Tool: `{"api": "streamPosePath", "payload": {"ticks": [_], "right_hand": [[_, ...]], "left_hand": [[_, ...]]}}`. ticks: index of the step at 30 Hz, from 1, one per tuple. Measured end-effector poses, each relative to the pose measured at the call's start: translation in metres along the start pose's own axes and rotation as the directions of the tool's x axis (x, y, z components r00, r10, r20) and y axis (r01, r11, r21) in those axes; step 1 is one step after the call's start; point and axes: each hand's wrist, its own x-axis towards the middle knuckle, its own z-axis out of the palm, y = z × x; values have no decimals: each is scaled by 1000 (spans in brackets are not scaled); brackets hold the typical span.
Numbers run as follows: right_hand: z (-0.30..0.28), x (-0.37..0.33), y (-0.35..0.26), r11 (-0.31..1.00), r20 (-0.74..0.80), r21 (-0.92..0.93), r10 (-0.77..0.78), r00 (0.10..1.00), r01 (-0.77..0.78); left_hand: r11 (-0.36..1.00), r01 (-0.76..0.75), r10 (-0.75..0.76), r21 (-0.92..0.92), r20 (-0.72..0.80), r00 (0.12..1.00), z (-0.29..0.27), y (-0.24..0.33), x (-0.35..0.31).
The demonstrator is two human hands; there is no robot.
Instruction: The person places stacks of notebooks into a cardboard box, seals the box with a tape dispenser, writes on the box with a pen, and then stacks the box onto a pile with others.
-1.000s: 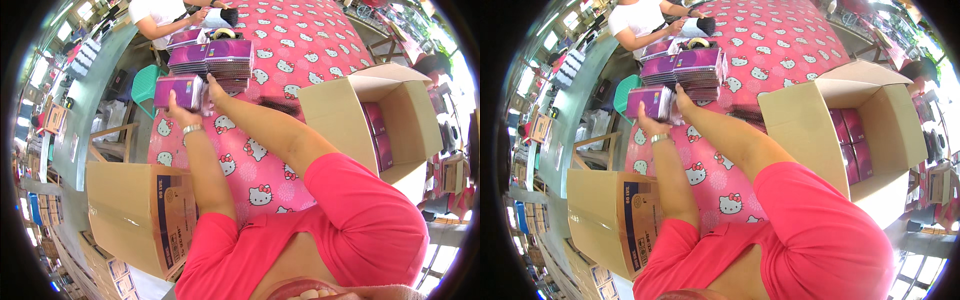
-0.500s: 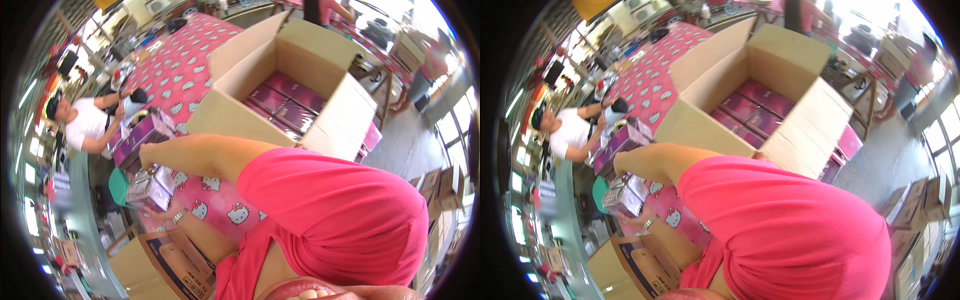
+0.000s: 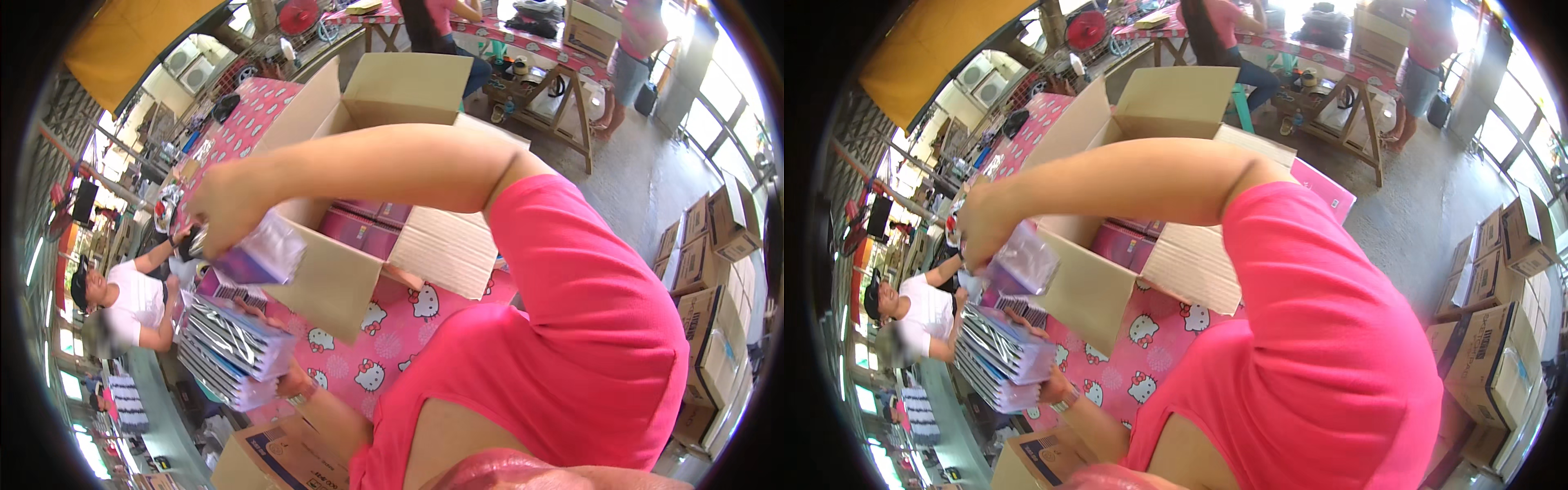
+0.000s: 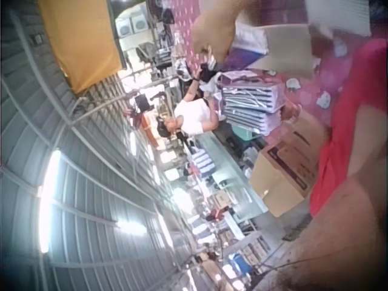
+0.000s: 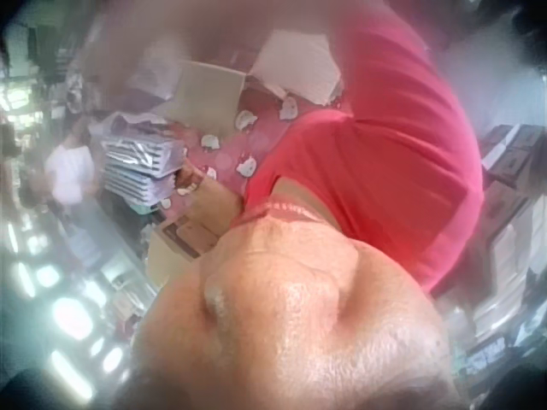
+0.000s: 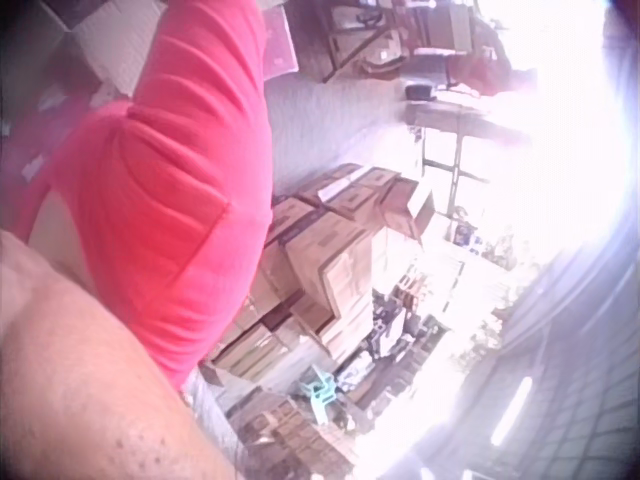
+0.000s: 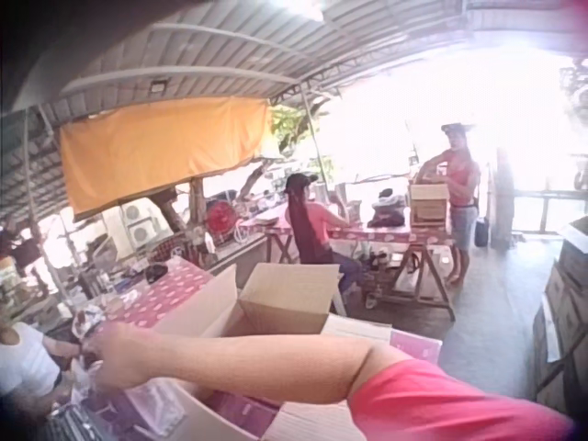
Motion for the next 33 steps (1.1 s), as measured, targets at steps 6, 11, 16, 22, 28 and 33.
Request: {"api": "streamPosePath", "payload": {"ticks": [6,11,16,22,28,33], "right_hand": [[3,-33,94,951,-33,-146,269,963,-271],[104,-25,193,860,535,4,429,728,-510],[124,-24,191,893,693,-125,391,606,-433],[53,-44,84,87,345,936,-58,937,-340],[-4,-66,95,926,13,329,190,982,-184],[14,-34,178,919,-71,-177,346,936,-353]], "left_hand": [[964,265,-258,-29,154,954,36,-17,-16],[937,333,-346,104,162,924,69,-52,-13],[590,-79,-298,803,307,904,63,-66,-2],[942,229,-271,244,153,950,24,-51,3],[918,137,-137,372,-26,990,22,-75,6],[949,206,-196,239,-64,979,16,-43,7]]}}
